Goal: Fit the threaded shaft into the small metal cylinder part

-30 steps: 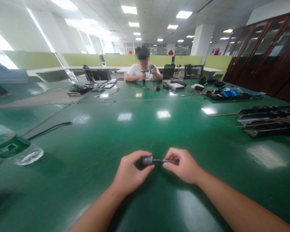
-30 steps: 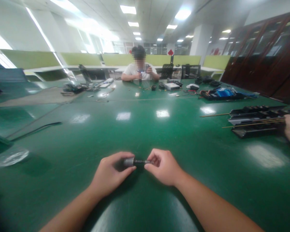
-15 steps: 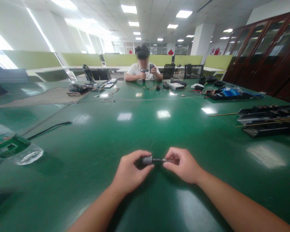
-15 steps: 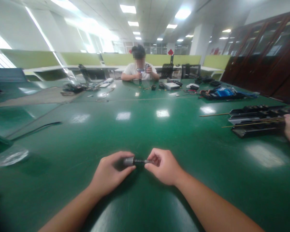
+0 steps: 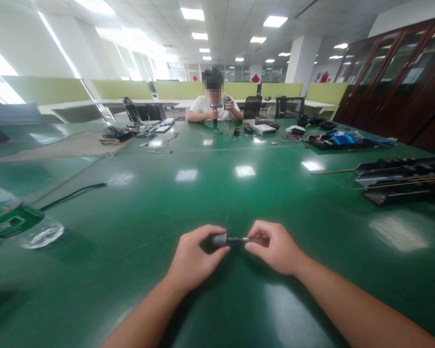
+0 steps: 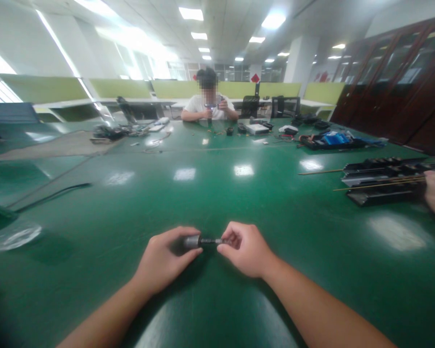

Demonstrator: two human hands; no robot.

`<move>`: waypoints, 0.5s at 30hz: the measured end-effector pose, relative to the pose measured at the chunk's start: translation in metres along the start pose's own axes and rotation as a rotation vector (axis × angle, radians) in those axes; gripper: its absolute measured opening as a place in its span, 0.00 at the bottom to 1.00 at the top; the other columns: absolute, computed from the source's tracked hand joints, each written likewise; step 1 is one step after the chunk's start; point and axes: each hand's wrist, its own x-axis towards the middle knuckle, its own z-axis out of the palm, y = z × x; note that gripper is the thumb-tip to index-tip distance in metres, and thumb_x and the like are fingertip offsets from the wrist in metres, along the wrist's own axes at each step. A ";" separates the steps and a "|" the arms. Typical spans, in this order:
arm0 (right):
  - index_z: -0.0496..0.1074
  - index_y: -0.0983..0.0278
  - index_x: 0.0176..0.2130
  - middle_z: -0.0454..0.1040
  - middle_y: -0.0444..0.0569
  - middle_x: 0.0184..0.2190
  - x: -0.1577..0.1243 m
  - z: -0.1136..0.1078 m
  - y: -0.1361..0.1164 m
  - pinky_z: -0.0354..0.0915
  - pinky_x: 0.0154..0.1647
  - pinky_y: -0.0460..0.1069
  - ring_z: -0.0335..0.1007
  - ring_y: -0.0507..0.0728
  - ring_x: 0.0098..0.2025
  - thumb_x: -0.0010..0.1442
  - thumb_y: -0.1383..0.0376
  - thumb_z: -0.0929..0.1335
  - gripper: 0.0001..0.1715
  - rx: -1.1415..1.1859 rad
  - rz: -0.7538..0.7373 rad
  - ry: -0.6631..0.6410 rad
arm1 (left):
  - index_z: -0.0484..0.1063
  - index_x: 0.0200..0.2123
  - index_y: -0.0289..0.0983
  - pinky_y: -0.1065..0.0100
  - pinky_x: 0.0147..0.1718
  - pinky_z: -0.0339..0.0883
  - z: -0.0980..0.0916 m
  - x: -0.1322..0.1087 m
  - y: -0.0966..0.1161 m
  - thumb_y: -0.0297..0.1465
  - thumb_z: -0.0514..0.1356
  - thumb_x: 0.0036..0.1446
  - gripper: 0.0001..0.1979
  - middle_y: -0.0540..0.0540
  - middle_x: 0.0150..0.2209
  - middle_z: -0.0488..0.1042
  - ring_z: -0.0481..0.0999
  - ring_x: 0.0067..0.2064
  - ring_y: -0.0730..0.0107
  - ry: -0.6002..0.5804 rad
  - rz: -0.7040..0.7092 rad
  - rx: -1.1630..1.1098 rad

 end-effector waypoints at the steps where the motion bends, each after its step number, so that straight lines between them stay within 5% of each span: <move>1: 0.71 0.65 0.31 0.71 0.43 0.23 0.000 0.000 0.001 0.59 0.25 0.45 0.64 0.50 0.24 0.54 0.66 0.73 0.07 0.029 -0.004 0.034 | 0.79 0.40 0.41 0.64 0.43 0.73 -0.001 0.001 -0.001 0.34 0.68 0.50 0.12 0.48 0.39 0.81 0.80 0.40 0.63 0.000 -0.018 -0.004; 6: 0.67 0.63 0.33 0.68 0.40 0.20 0.002 -0.005 0.007 0.56 0.20 0.44 0.60 0.49 0.19 0.61 0.57 0.68 0.12 0.342 -0.028 0.250 | 0.78 0.39 0.39 0.62 0.43 0.71 -0.006 0.011 -0.010 0.43 0.70 0.48 0.18 0.46 0.37 0.80 0.79 0.38 0.61 0.132 -0.233 -0.060; 9: 0.64 0.62 0.29 0.64 0.40 0.17 0.003 -0.008 0.009 0.50 0.17 0.45 0.55 0.50 0.17 0.64 0.58 0.62 0.15 0.484 -0.084 0.314 | 0.76 0.49 0.37 0.62 0.45 0.70 -0.005 0.017 -0.017 0.47 0.69 0.47 0.28 0.44 0.40 0.81 0.79 0.41 0.60 0.193 -0.416 -0.284; 15: 0.57 0.61 0.18 0.58 0.42 0.14 0.002 -0.011 0.006 0.48 0.19 0.47 0.52 0.51 0.18 0.60 0.63 0.60 0.20 0.483 -0.265 0.227 | 0.74 0.48 0.33 0.60 0.51 0.70 -0.001 0.021 -0.023 0.50 0.68 0.47 0.32 0.40 0.43 0.80 0.80 0.44 0.59 0.175 -0.531 -0.512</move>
